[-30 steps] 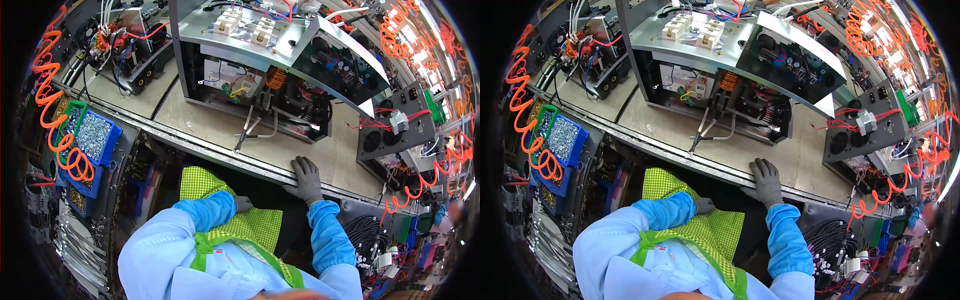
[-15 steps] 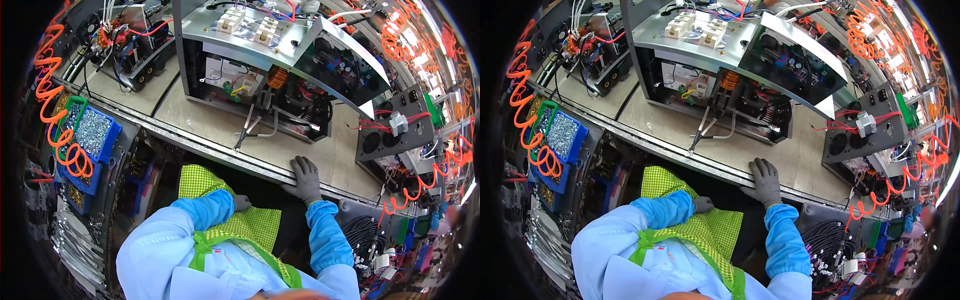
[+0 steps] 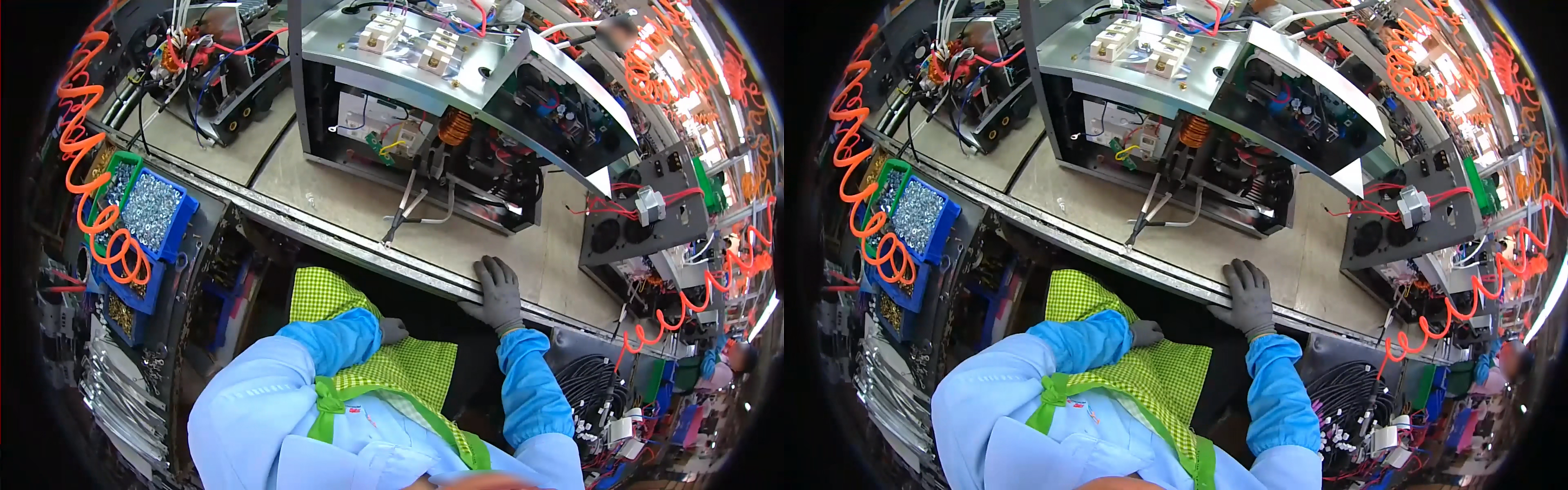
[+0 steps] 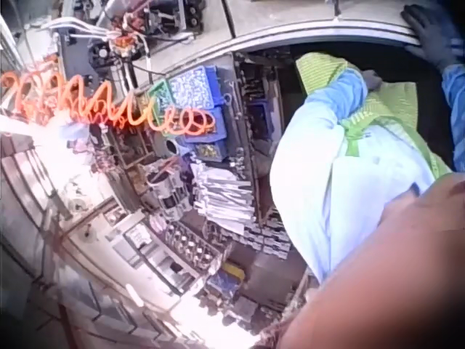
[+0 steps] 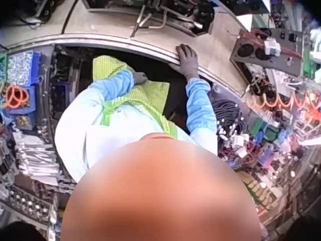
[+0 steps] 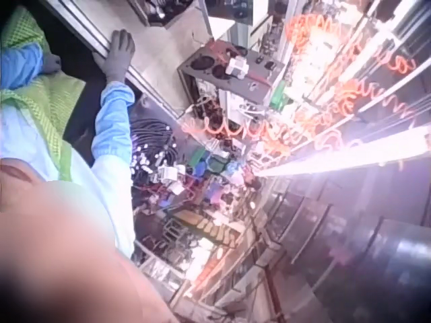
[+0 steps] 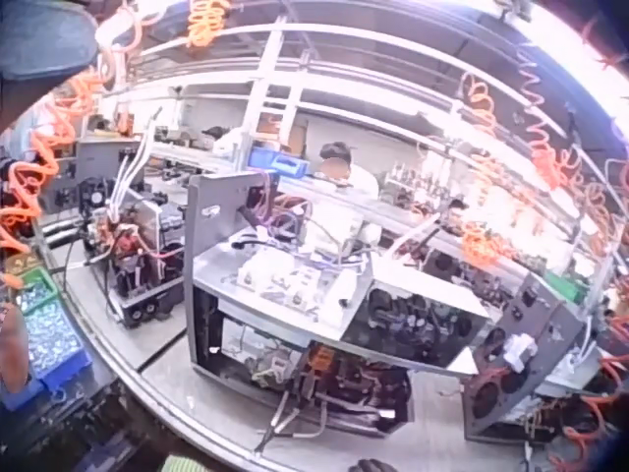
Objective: Assemble internal electronic components including a circuit board and capacitor into a metal chassis using a power screwdriver.
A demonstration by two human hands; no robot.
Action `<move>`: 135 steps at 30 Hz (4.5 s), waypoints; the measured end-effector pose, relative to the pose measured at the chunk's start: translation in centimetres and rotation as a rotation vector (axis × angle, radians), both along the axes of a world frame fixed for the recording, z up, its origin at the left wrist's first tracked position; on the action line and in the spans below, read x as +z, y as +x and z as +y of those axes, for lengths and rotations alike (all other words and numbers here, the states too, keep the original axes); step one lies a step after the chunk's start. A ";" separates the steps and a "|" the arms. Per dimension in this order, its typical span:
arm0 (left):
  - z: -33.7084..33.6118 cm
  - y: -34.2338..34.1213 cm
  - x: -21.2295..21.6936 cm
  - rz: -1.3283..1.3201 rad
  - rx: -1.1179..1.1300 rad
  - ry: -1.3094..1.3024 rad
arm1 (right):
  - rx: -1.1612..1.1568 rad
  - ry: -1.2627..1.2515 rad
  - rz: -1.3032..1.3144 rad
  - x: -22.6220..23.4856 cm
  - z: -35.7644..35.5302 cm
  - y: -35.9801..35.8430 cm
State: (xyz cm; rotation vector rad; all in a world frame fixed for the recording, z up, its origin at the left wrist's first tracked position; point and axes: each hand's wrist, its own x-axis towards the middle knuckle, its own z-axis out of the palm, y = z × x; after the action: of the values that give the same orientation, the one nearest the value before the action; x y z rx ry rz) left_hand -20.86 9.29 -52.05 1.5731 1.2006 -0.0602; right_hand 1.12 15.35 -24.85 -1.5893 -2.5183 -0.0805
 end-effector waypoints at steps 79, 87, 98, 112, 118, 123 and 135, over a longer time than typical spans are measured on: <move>0.2 -0.2 -0.4 0.019 0.074 0.056 | 0.001 0.055 -0.001 -0.2 -0.6 -0.3; 0.5 -0.4 -0.6 -0.012 0.062 0.055 | -0.007 0.062 -0.007 -0.3 -0.5 -0.4; 0.8 -0.6 1.1 -0.004 0.085 -0.058 | -0.017 0.056 -0.011 -0.3 -0.5 -0.4; 0.3 -0.4 0.1 0.012 0.071 0.018 | 0.005 0.055 0.009 -0.6 -0.4 -0.2; 0.4 -0.5 0.4 0.015 0.054 0.035 | -0.001 0.052 0.012 -0.4 -0.5 -0.4; 0.6 -0.3 0.3 0.039 0.051 0.008 | -0.010 0.041 -0.004 -0.2 -0.4 -0.5; 0.3 -0.2 -0.4 0.018 0.049 0.059 | -0.008 0.049 0.020 -0.8 -0.4 -0.3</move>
State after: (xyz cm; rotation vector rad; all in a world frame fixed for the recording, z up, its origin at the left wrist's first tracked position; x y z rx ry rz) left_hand -21.02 9.61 -52.48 1.5962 1.2649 -0.0068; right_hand 0.77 14.91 -25.61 -1.5744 -2.4755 -0.1260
